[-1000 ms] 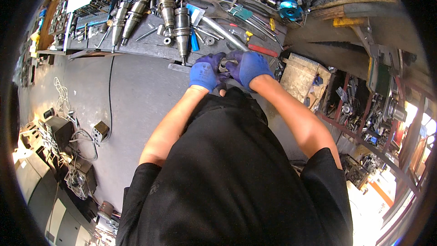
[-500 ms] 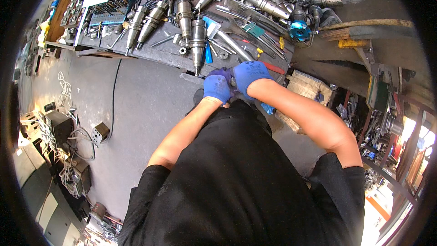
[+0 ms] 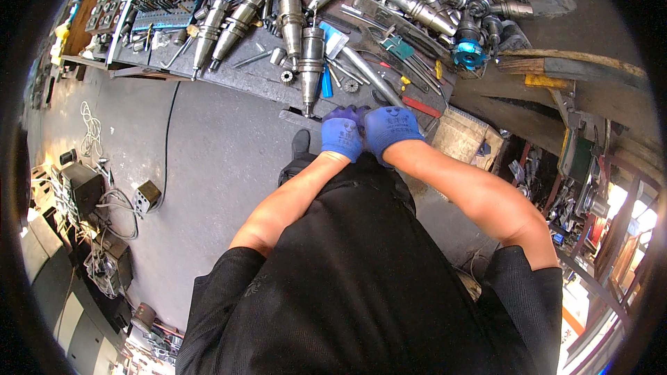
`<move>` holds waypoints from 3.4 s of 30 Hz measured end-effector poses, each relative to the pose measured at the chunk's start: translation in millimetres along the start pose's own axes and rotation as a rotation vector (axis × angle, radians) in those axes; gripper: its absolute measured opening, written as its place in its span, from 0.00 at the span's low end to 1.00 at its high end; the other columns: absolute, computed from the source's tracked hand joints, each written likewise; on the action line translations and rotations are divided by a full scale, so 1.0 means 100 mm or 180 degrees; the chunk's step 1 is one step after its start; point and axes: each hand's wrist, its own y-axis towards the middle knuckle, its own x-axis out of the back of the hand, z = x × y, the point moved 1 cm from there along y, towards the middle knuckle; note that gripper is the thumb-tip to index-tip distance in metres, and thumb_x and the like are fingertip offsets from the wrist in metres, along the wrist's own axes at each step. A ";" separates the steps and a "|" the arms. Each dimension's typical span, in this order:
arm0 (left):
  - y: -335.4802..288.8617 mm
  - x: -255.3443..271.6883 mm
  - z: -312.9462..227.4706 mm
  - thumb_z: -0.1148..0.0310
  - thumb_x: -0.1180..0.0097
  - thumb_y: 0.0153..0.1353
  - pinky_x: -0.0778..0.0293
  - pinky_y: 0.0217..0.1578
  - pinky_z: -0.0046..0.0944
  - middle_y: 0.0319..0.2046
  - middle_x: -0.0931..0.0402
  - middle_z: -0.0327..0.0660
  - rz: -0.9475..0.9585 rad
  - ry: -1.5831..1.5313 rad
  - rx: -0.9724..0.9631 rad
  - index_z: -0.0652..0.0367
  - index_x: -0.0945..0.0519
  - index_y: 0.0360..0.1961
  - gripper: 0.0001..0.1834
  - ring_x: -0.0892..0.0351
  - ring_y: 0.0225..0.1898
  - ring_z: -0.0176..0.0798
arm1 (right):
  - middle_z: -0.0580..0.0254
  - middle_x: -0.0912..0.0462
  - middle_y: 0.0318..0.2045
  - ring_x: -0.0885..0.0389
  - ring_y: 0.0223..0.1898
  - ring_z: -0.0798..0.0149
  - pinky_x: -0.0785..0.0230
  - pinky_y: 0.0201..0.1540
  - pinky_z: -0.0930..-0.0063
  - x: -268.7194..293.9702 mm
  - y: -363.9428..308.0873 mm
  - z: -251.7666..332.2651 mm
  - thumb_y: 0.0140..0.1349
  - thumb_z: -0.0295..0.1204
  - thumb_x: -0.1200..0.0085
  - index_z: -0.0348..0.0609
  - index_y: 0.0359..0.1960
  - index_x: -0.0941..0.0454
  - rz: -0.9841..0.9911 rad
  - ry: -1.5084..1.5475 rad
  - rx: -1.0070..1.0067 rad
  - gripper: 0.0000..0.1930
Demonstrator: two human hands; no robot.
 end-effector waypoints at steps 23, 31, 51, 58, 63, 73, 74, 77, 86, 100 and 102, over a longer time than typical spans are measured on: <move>-0.02 0.16 -0.06 0.59 0.32 0.49 0.21 0.38 0.50 0.37 0.17 0.43 0.0421 -0.0081 -0.0001 0.43 0.20 0.46 0.21 0.14 0.40 0.50 | 0.45 0.13 0.32 0.13 0.38 0.42 0.22 0.42 0.49 -0.24 -0.03 -0.15 0.59 0.36 0.41 0.43 0.38 0.13 0.0097 -0.0057 -0.0038 0.12; 0.02 0.01 -0.03 0.56 0.31 0.48 0.21 0.37 0.52 0.37 0.17 0.43 0.0148 0.0164 -0.0114 0.45 0.21 0.45 0.22 0.15 0.39 0.51 | 0.45 0.13 0.35 0.13 0.41 0.42 0.21 0.44 0.51 -0.24 0.09 -0.32 0.60 0.39 0.40 0.49 0.37 0.12 0.0107 0.0168 -0.0051 0.11; -0.06 -0.07 -0.06 0.57 0.28 0.41 0.24 0.41 0.52 0.38 0.18 0.40 0.0212 0.0093 0.0060 0.45 0.22 0.46 0.28 0.18 0.43 0.50 | 0.49 0.13 0.33 0.13 0.36 0.43 0.22 0.38 0.49 -0.21 -0.04 -0.17 0.61 0.37 0.45 0.47 0.35 0.14 0.0135 -0.0027 0.0159 0.10; -0.06 0.02 -0.07 0.60 0.34 0.48 0.24 0.37 0.52 0.35 0.18 0.41 0.0144 -0.0052 -0.0010 0.46 0.22 0.43 0.19 0.17 0.41 0.50 | 0.49 0.13 0.33 0.13 0.37 0.43 0.22 0.40 0.50 -0.09 0.00 -0.11 0.63 0.39 0.46 0.48 0.37 0.15 0.0150 0.0159 0.0009 0.11; 0.00 -0.04 -0.04 0.63 0.36 0.51 0.24 0.36 0.52 0.34 0.18 0.41 -0.0019 0.0027 -0.0077 0.46 0.22 0.44 0.17 0.17 0.40 0.49 | 0.48 0.13 0.33 0.13 0.37 0.42 0.22 0.41 0.49 -0.04 0.05 -0.13 0.63 0.39 0.46 0.47 0.38 0.15 0.0375 0.0207 0.0018 0.12; -0.05 -0.05 0.03 0.62 0.35 0.52 0.23 0.36 0.53 0.36 0.17 0.44 -0.0053 -0.0133 -0.0162 0.47 0.22 0.48 0.20 0.17 0.39 0.53 | 0.45 0.14 0.33 0.15 0.38 0.39 0.24 0.40 0.46 -0.28 0.16 -0.20 0.65 0.39 0.45 0.44 0.43 0.19 0.0391 0.0123 0.0150 0.13; -0.07 -0.05 0.03 0.62 0.34 0.51 0.23 0.36 0.53 0.36 0.16 0.44 -0.0180 -0.0147 -0.0174 0.47 0.22 0.48 0.21 0.16 0.39 0.53 | 0.45 0.14 0.33 0.15 0.38 0.39 0.24 0.40 0.46 -0.31 0.19 -0.21 0.65 0.39 0.45 0.43 0.44 0.20 0.0504 0.0038 0.0177 0.14; -0.10 -0.06 0.07 0.61 0.33 0.51 0.22 0.37 0.54 0.34 0.17 0.45 -0.0169 -0.0398 -0.0295 0.46 0.23 0.49 0.22 0.17 0.37 0.55 | 0.44 0.14 0.33 0.15 0.38 0.39 0.24 0.40 0.46 -0.32 0.21 -0.21 0.64 0.38 0.44 0.44 0.50 0.24 0.0527 0.0099 0.0176 0.16; -0.04 0.16 0.02 0.62 0.33 0.54 0.22 0.42 0.53 0.37 0.16 0.49 0.0104 -0.0440 -0.0350 0.51 0.20 0.46 0.19 0.16 0.39 0.56 | 0.42 0.13 0.37 0.14 0.41 0.41 0.22 0.44 0.52 -0.24 0.03 -0.21 0.59 0.42 0.38 0.45 0.44 0.18 -0.0246 0.0482 -0.0068 0.17; -0.44 1.29 -1.49 0.64 0.23 0.50 0.20 0.50 0.44 0.47 0.16 0.51 0.0563 -0.3234 -0.1108 0.62 0.28 0.62 0.39 0.14 0.48 0.45 | 0.73 0.23 0.22 0.29 0.21 0.78 0.39 0.23 0.82 0.05 -1.82 -0.61 0.72 0.42 0.45 0.46 0.38 0.16 -0.1616 0.6439 -0.0696 0.13; -0.42 1.33 -1.79 0.69 0.26 0.52 0.22 0.53 0.41 0.50 0.18 0.47 0.0887 -0.3052 -0.1172 0.62 0.29 0.63 0.38 0.18 0.50 0.39 | 0.74 0.26 0.20 0.31 0.20 0.78 0.41 0.23 0.82 0.00 -2.01 -0.78 0.72 0.43 0.46 0.48 0.37 0.18 -0.1843 0.6425 -0.0801 0.14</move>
